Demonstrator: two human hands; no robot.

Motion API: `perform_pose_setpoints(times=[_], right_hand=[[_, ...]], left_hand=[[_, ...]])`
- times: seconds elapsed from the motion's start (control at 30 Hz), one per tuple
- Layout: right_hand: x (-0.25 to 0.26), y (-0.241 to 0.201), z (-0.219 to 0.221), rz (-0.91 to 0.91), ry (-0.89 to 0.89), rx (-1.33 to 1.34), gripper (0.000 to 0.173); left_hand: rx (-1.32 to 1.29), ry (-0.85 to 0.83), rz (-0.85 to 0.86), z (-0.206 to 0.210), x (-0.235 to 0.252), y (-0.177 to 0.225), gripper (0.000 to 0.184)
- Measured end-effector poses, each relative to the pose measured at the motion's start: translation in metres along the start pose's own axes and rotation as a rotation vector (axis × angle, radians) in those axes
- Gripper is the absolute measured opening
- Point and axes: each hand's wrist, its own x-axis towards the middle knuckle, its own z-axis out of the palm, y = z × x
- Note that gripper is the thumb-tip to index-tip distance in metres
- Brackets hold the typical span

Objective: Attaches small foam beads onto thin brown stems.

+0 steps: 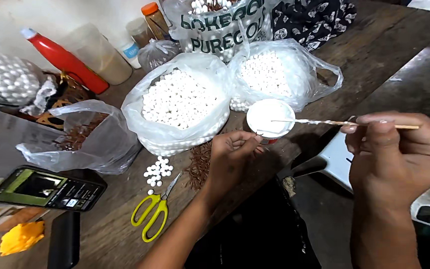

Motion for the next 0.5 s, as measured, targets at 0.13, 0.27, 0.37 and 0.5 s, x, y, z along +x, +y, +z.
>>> perform_pose_setpoints(times=[0.13, 0.27, 0.37, 0.5], right_hand=[[-0.004, -0.006, 0.011, -0.023, -0.095, 0.018, 0.013], [-0.008, -0.002, 0.015, -0.02, -0.081, -0.011, 0.013], [-0.007, -0.001, 0.013, -0.016, -0.046, -0.014, 0.011], [-0.007, -0.004, 0.015, -0.014, -0.061, 0.0, 0.011]], left_hand=[[-0.005, 0.006, 0.002, -0.001, 0.0, -0.001, 0.014], [0.007, 0.012, -0.009, -0.003, -0.001, -0.002, 0.013], [0.006, 0.021, -0.023, -0.006, -0.002, -0.002, 0.012], [0.013, 0.029, -0.038, -0.007, -0.003, -0.003, 0.013]])
